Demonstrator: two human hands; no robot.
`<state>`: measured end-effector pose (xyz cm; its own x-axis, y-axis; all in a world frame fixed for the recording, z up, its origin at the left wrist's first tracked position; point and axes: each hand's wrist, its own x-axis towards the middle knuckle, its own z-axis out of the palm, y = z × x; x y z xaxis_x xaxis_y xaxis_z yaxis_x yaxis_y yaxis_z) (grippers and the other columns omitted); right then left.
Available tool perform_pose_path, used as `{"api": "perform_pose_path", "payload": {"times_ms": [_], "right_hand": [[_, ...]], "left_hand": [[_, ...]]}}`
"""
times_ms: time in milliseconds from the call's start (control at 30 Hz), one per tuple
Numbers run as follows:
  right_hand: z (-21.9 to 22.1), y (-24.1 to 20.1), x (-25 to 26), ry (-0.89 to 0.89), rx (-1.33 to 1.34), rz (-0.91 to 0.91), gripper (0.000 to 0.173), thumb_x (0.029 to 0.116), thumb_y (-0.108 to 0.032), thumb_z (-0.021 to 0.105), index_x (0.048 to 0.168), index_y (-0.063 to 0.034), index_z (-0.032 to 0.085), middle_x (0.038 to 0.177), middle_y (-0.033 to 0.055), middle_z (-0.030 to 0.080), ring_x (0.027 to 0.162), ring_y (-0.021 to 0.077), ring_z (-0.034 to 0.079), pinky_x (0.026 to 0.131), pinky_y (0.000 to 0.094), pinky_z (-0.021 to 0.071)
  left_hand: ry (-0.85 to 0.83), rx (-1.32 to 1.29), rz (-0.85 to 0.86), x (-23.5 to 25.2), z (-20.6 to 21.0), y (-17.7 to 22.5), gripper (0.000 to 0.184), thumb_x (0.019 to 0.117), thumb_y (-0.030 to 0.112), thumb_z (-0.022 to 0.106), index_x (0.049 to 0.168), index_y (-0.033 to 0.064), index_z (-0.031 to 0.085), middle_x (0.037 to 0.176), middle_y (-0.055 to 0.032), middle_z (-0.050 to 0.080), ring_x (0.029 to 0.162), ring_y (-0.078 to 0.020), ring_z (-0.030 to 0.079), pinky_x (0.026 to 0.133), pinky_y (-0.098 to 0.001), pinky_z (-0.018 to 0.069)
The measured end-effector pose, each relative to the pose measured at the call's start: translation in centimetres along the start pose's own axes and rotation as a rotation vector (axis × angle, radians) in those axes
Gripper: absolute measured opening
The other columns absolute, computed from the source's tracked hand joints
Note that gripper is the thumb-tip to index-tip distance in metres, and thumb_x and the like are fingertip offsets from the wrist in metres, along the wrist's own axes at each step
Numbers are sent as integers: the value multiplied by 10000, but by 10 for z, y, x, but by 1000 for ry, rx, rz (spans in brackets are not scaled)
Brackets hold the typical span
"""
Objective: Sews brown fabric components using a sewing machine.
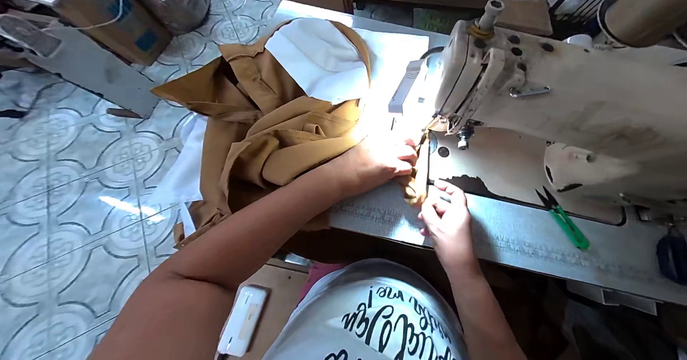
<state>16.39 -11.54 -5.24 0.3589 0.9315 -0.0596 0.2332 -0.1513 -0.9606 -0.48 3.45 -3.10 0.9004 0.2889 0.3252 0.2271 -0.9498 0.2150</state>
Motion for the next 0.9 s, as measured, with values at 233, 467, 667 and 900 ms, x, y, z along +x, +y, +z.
{"api": "perform_pose_path", "payload": {"times_ms": [233, 467, 667, 900], "right_hand": [[15, -18, 23, 141, -499, -308, 276, 860, -175, 785, 1041, -1, 671, 970, 154, 667, 805, 245, 671, 706, 394, 581], [23, -15, 25, 134, -644, -231, 139, 877, -104, 713, 964, 1, 688, 752, 124, 681, 671, 266, 689, 626, 442, 566], [14, -13, 24, 98, -642, -286, 141, 832, -62, 742, 957, 2, 731, 813, 132, 697, 721, 265, 691, 670, 438, 576], [21, -11, 21, 114, -763, -338, 103, 891, -64, 661, 938, -15, 738, 822, 143, 703, 738, 279, 714, 660, 422, 589]], "left_hand": [[14, 70, -81, -4, 6, 13, 250, 989, 33, 542, 981, 128, 772, 1086, -30, 756, 1264, -259, 614, 1048, -464, 478], [74, 132, -126, -8, 12, 21, 241, 1016, 74, 539, 1019, 129, 774, 992, -53, 747, 1170, -268, 651, 986, -440, 508], [-36, 157, -136, -7, 11, 27, 252, 988, 65, 574, 1062, 198, 776, 1037, -64, 693, 1088, -293, 627, 916, -535, 460], [-66, 168, -171, -10, 9, 32, 259, 1000, 102, 568, 1075, 234, 778, 1063, -41, 681, 1112, -289, 614, 931, -594, 432]]}}
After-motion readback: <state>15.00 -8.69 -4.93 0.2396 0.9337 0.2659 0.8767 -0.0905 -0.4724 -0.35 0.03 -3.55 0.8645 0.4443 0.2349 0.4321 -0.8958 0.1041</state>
